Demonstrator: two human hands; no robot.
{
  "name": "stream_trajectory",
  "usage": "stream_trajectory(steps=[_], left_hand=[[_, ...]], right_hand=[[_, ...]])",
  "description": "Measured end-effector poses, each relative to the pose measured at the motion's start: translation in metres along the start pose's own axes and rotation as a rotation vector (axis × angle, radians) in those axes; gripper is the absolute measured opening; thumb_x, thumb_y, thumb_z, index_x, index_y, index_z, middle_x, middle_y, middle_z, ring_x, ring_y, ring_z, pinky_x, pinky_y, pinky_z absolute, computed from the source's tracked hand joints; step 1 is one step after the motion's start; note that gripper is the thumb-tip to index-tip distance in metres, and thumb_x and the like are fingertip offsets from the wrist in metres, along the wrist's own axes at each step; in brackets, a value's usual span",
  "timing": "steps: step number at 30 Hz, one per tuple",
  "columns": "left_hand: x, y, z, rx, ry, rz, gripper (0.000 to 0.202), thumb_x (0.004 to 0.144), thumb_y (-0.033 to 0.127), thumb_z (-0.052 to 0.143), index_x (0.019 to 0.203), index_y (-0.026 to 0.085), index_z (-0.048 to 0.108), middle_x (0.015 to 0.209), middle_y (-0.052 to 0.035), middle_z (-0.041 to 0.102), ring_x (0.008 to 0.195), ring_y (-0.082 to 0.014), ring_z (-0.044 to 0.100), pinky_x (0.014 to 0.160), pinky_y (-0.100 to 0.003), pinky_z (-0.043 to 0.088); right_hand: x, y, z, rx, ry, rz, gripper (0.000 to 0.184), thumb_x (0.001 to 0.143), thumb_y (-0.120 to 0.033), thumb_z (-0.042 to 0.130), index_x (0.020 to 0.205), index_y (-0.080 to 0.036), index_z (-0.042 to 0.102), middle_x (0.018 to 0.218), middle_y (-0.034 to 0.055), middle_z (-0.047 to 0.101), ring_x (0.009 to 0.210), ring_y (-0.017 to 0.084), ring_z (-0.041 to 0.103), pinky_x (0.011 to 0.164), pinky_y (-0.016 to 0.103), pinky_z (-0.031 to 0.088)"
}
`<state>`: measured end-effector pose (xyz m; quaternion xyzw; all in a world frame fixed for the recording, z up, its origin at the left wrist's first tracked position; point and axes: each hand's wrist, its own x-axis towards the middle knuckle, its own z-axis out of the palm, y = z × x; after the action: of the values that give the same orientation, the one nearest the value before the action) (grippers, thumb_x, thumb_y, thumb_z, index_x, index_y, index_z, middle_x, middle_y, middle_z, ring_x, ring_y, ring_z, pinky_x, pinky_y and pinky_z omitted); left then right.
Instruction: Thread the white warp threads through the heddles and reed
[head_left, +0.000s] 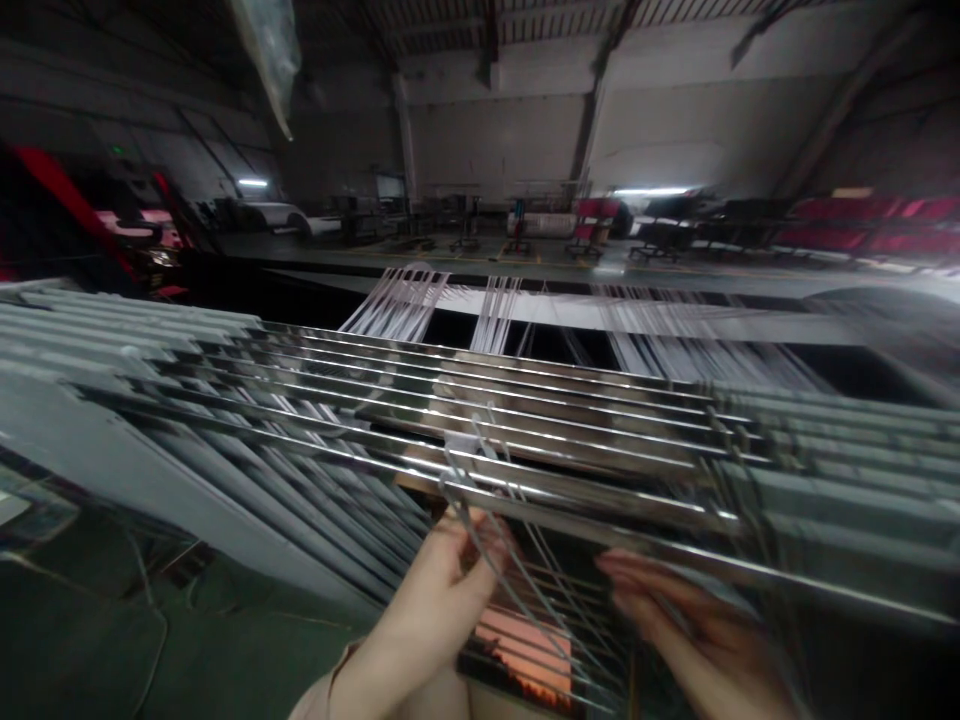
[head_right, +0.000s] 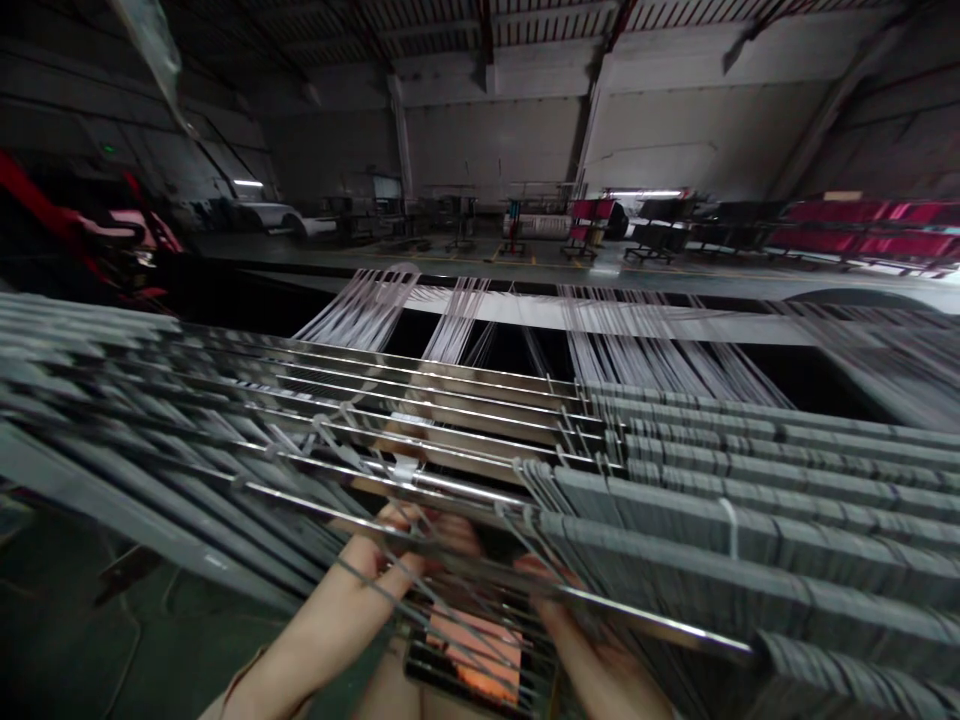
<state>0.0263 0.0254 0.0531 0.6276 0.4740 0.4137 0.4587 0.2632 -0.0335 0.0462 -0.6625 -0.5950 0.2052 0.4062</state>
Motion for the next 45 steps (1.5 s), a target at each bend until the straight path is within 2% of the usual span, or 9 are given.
stream_trajectory(steps=[5, 8, 12, 20, 26, 31, 36, 40, 45], left_hand=[[-0.003, 0.013, -0.009, 0.092, -0.132, 0.051, 0.023, 0.090, 0.025, 0.051, 0.089, 0.019, 0.073, 0.093, -0.0065, 0.070, 0.086, -0.0203, 0.065, 0.082, -0.033, 0.052], [-0.015, 0.028, -0.006, 0.184, 0.018, 0.236, 0.021, 0.089, 0.024, 0.055, 0.091, 0.024, 0.075, 0.101, -0.0073, 0.069, 0.105, -0.0245, 0.059, 0.097, -0.040, 0.044], [-0.028, 0.031, 0.003, 0.251, -0.134, 0.325, 0.022, 0.085, 0.016, 0.055, 0.092, 0.025, 0.074, 0.115, -0.0078, 0.064, 0.115, -0.0245, 0.055, 0.101, -0.039, 0.042], [-0.007, -0.012, 0.004, -0.176, 0.062, 0.057, 0.012, 0.087, 0.017, 0.047, 0.093, 0.018, 0.056, 0.103, -0.0107, 0.071, 0.093, -0.0206, 0.068, 0.085, -0.032, 0.052], [-0.004, -0.002, 0.000, -0.008, 0.069, 0.086, 0.030, 0.087, 0.015, 0.042, 0.103, 0.017, 0.067, 0.112, -0.0101, 0.070, 0.107, -0.0222, 0.063, 0.101, -0.038, 0.043], [-0.021, 0.021, -0.011, -0.075, -0.019, 0.232, 0.016, 0.087, 0.021, 0.052, 0.086, 0.019, 0.069, 0.108, -0.0087, 0.063, 0.108, -0.0228, 0.058, 0.094, -0.035, 0.046], [-0.032, 0.026, -0.006, 0.193, -0.107, 0.282, 0.022, 0.084, 0.008, 0.051, 0.087, 0.019, 0.070, 0.104, -0.0091, 0.058, 0.107, -0.0218, 0.054, 0.098, -0.035, 0.041], [-0.026, 0.014, -0.012, 0.133, -0.014, 0.179, 0.019, 0.089, 0.014, 0.048, 0.086, 0.018, 0.067, 0.095, -0.0074, 0.058, 0.095, -0.0211, 0.056, 0.087, -0.034, 0.046], [-0.035, 0.026, -0.017, 0.041, -0.194, 0.241, 0.016, 0.087, 0.018, 0.055, 0.085, 0.021, 0.071, 0.104, -0.0074, 0.056, 0.108, -0.0219, 0.052, 0.094, -0.032, 0.044]], right_hand=[[-0.004, -0.030, 0.002, -0.011, -0.061, -0.062, 0.032, 0.086, -0.057, 0.055, 0.096, -0.035, 0.077, 0.109, -0.0003, 0.074, 0.115, 0.029, 0.063, 0.107, 0.051, 0.042], [0.008, -0.045, 0.004, -0.041, -0.187, -0.184, 0.026, 0.089, -0.047, 0.056, 0.096, -0.034, 0.077, 0.100, 0.0012, 0.076, 0.106, 0.027, 0.067, 0.101, 0.048, 0.049], [0.022, -0.054, 0.011, -0.053, -0.290, -0.244, 0.025, 0.089, -0.038, 0.056, 0.092, -0.025, 0.077, 0.093, 0.0051, 0.076, 0.090, 0.025, 0.072, 0.085, 0.040, 0.058], [-0.007, -0.042, -0.006, 0.004, 0.151, -0.386, 0.007, 0.084, -0.035, 0.066, 0.086, -0.030, 0.071, 0.087, -0.0023, 0.074, 0.084, 0.016, 0.073, 0.077, 0.018, 0.058], [-0.008, -0.063, -0.007, -0.066, -0.010, -0.521, 0.016, 0.090, -0.024, 0.058, 0.099, -0.032, 0.069, 0.089, -0.0031, 0.072, 0.082, 0.013, 0.070, 0.075, 0.017, 0.057], [0.003, -0.066, 0.010, -0.101, -0.183, -0.468, 0.021, 0.092, -0.027, 0.056, 0.106, -0.032, 0.072, 0.100, -0.0015, 0.076, 0.096, 0.017, 0.071, 0.085, 0.025, 0.057], [0.010, -0.058, 0.022, -0.101, -0.302, -0.374, 0.023, 0.093, -0.034, 0.054, 0.099, -0.026, 0.075, 0.102, 0.0051, 0.075, 0.099, 0.024, 0.070, 0.099, 0.042, 0.051], [0.002, -0.045, 0.016, -0.111, -0.215, -0.338, 0.021, 0.091, -0.040, 0.058, 0.101, -0.029, 0.073, 0.103, 0.0026, 0.074, 0.102, 0.023, 0.069, 0.097, 0.039, 0.052], [0.000, -0.063, 0.019, -0.022, -0.312, -0.254, 0.024, 0.095, -0.032, 0.050, 0.103, -0.030, 0.072, 0.101, 0.0010, 0.074, 0.095, 0.019, 0.070, 0.086, 0.029, 0.056]])
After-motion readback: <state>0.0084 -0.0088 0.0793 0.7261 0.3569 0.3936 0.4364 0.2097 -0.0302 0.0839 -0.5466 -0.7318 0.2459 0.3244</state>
